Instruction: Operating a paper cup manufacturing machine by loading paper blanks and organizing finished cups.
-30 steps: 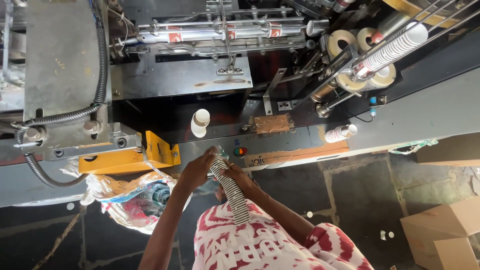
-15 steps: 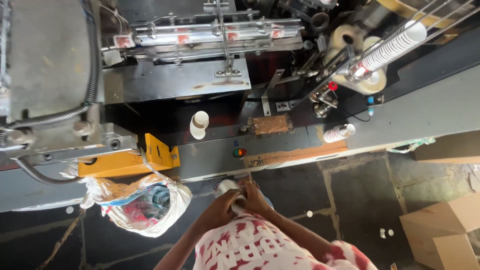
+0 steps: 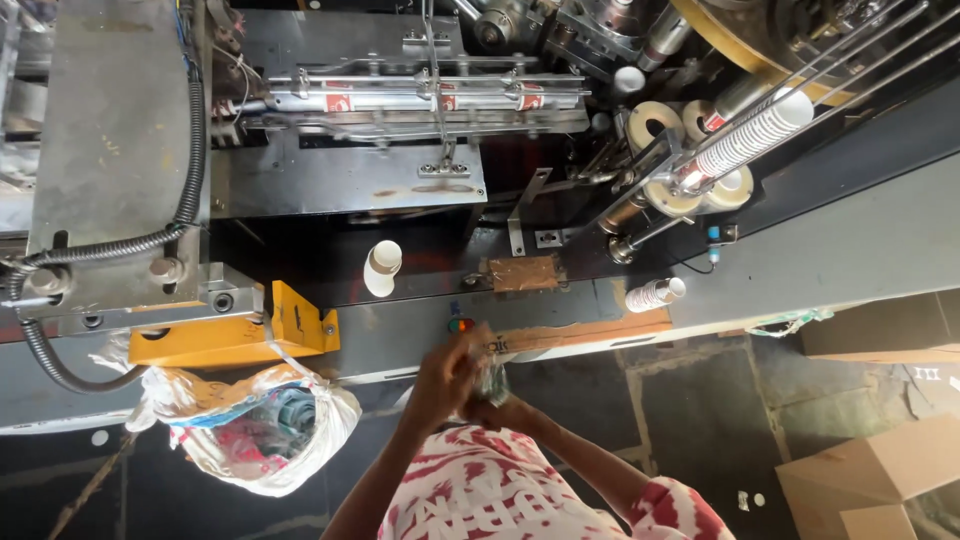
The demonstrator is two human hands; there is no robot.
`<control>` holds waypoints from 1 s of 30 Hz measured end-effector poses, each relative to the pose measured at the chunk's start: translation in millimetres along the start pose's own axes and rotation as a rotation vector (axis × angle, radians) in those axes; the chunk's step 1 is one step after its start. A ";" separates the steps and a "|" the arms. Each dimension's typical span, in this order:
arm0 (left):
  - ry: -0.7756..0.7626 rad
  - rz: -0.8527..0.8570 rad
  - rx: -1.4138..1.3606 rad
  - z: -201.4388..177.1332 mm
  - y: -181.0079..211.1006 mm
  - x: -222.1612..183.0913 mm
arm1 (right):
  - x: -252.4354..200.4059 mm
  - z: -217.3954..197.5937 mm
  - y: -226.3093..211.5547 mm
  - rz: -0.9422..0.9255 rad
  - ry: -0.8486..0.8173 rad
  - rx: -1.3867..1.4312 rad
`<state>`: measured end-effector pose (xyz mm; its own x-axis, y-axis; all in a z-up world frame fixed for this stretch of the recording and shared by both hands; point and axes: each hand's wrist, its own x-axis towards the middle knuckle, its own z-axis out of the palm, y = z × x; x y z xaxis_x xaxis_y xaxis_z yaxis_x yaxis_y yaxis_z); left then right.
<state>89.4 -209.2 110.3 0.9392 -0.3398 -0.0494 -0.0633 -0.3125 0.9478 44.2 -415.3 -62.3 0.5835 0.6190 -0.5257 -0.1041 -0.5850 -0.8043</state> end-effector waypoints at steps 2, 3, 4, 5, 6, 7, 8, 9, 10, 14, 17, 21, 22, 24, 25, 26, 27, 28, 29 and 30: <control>0.111 0.097 -0.203 -8.4 16.5 9.9 | -10.8 -12.7 -3.0 -0.034 -0.019 0.432; 0.215 0.203 -0.403 -13.4 24.9 15.9 | -14.8 -20.2 -5.0 -0.067 -0.037 0.864; 0.220 0.211 -0.402 -8.5 11.0 9.6 | -28.7 -47.1 -37.0 -0.071 -0.038 0.855; 0.062 0.136 -0.315 -3.5 -3.5 3.8 | -42.6 -73.6 -69.1 -0.439 -0.020 0.939; -0.100 0.059 -0.232 5.2 -17.7 -5.6 | -61.2 -96.2 -99.8 -0.801 -0.006 1.010; -0.097 0.060 -0.237 9.2 -25.6 -6.4 | -69.4 -108.4 -92.4 -0.797 -0.008 1.006; -0.209 0.008 -0.177 9.7 -34.0 -9.9 | -75.7 -116.3 -86.4 -0.706 0.189 0.722; -0.322 -0.042 -0.117 10.4 -42.0 -13.3 | -82.4 -124.4 -80.2 -0.606 0.376 0.436; -0.325 -0.046 -0.111 10.6 -43.6 -9.8 | -79.8 -118.5 -74.8 -0.609 0.377 0.442; 0.047 0.120 0.216 25.9 -41.0 -3.3 | -81.9 -120.1 -113.3 -0.405 0.262 0.625; 0.044 -0.079 0.100 26.4 -21.4 -5.7 | -70.6 -116.2 -96.8 -0.368 0.304 -0.087; 0.300 -0.183 0.130 27.0 -50.1 1.0 | -77.4 -111.1 -107.8 -0.319 0.176 -0.287; 0.296 -0.174 0.129 30.6 -43.8 1.8 | -69.0 -117.3 -96.3 -0.317 0.185 -0.291; -0.131 -0.023 0.213 37.1 -32.1 -0.4 | -51.8 -127.3 -73.3 -0.955 0.521 -0.385; -0.133 -0.020 0.214 30.9 -5.7 2.0 | -47.7 -126.6 -69.4 -0.954 0.525 -0.387; 0.009 0.239 0.169 23.1 20.6 3.7 | -41.7 -125.3 -66.6 -0.900 0.413 -0.113; 0.148 0.499 0.120 15.3 46.8 5.2 | -35.6 -123.8 -63.8 -0.835 0.297 0.156; 0.147 0.496 0.122 24.3 34.2 4.8 | -29.3 -121.3 -58.4 -0.835 0.296 0.159; -0.014 0.524 0.068 33.2 21.2 4.1 | -22.7 -118.4 -53.0 -0.846 0.460 -0.096; -0.168 0.553 0.010 44.9 8.6 4.6 | -17.6 -118.4 -46.2 -0.844 0.614 -0.359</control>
<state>78.0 -253.3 104.0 0.6991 -0.5910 0.4023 -0.5335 -0.0566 0.8439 134.1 -461.2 16.8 0.6677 0.5837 0.4620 0.6984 -0.2763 -0.6602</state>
